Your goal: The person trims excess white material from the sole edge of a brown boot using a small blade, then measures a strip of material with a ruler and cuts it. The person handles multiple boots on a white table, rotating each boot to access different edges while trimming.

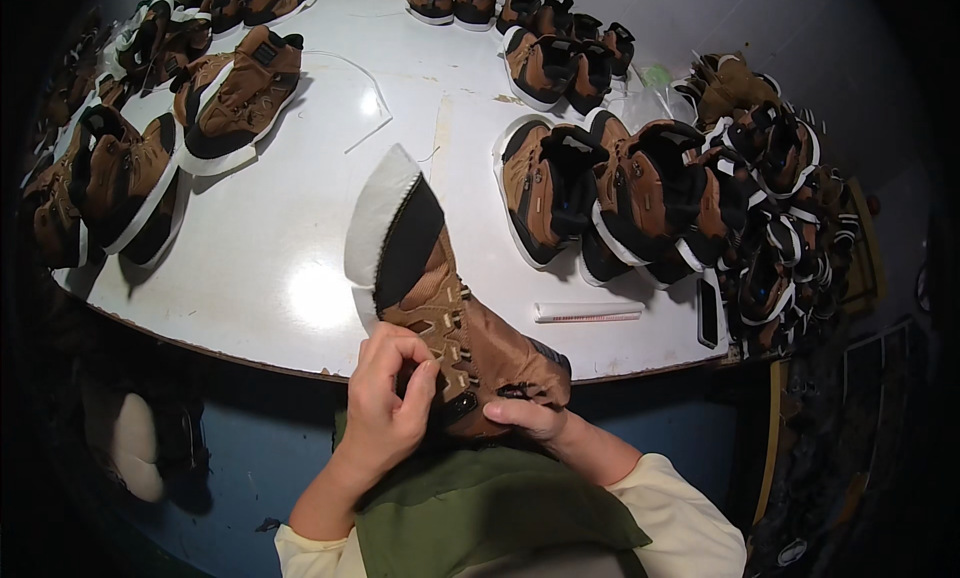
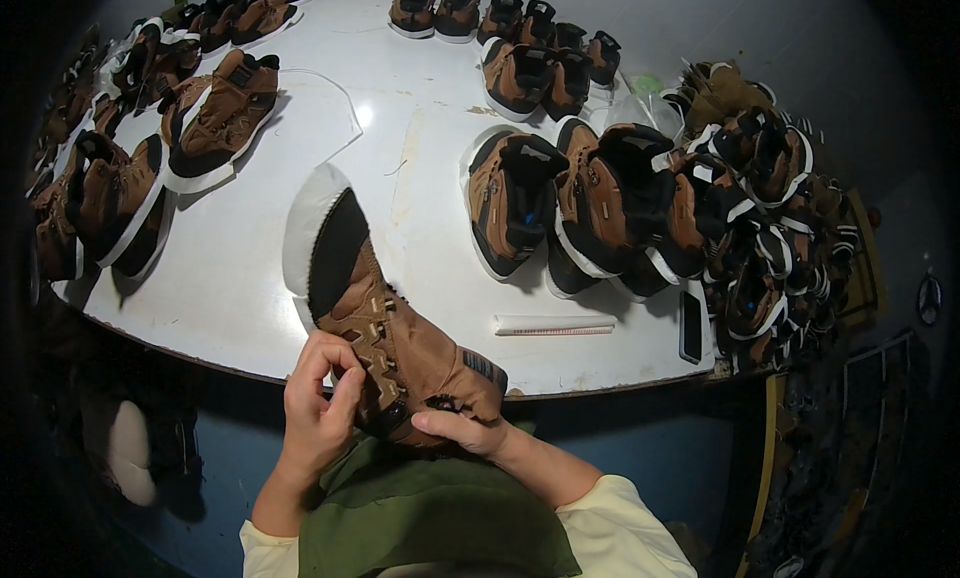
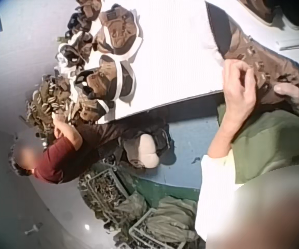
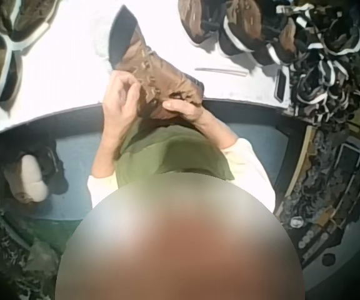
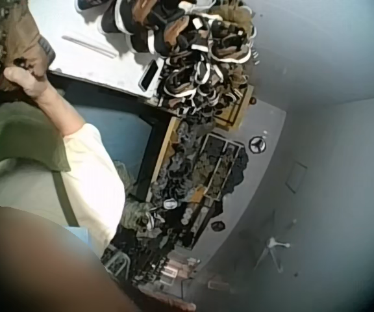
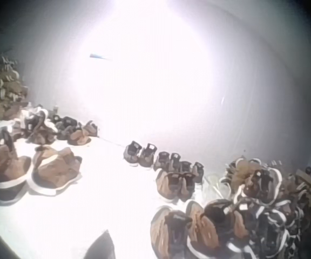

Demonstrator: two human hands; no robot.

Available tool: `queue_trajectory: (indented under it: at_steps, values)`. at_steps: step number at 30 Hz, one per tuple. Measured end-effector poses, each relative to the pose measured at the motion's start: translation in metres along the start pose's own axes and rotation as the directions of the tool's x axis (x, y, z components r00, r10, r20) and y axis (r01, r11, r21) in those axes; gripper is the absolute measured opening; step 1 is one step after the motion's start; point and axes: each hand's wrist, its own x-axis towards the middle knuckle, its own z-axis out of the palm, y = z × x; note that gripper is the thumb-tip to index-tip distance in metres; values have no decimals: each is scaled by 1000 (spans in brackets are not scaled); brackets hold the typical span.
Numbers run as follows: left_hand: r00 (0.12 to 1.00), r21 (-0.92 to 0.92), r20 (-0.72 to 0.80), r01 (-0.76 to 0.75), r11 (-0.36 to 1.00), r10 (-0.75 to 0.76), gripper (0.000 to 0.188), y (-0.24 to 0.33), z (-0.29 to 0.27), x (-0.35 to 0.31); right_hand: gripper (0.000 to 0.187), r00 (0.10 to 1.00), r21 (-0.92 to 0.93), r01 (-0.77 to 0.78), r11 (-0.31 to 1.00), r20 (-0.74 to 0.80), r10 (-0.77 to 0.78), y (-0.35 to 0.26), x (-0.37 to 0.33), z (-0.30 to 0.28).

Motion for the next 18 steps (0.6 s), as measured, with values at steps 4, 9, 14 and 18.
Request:
queue_trajectory:
  at_steps: [4, 9, 14, 18]
  values:
    - [998, -35, -64, -17, 999, 15, 10, -4, 3, 1, 64, 1000, 14, -6, 1000, -16, 7, -4, 2, 3]
    - [993, -61, -109, 31, 998, -37, 11, 2, 4, 3, 65, 1000, 7, -10, 1000, -8, 10, -2, 1, 2]
    - [993, 77, -119, -2, 997, 11, 11, 4, 8, 1, 62, 998, -126, 69, 990, 6, -69, -4, 0, 7]
    - [996, 129, -68, -43, 991, 52, 10, 1, 5, 1, 60, 996, -165, 85, 983, 14, -84, 2, -1, 4]
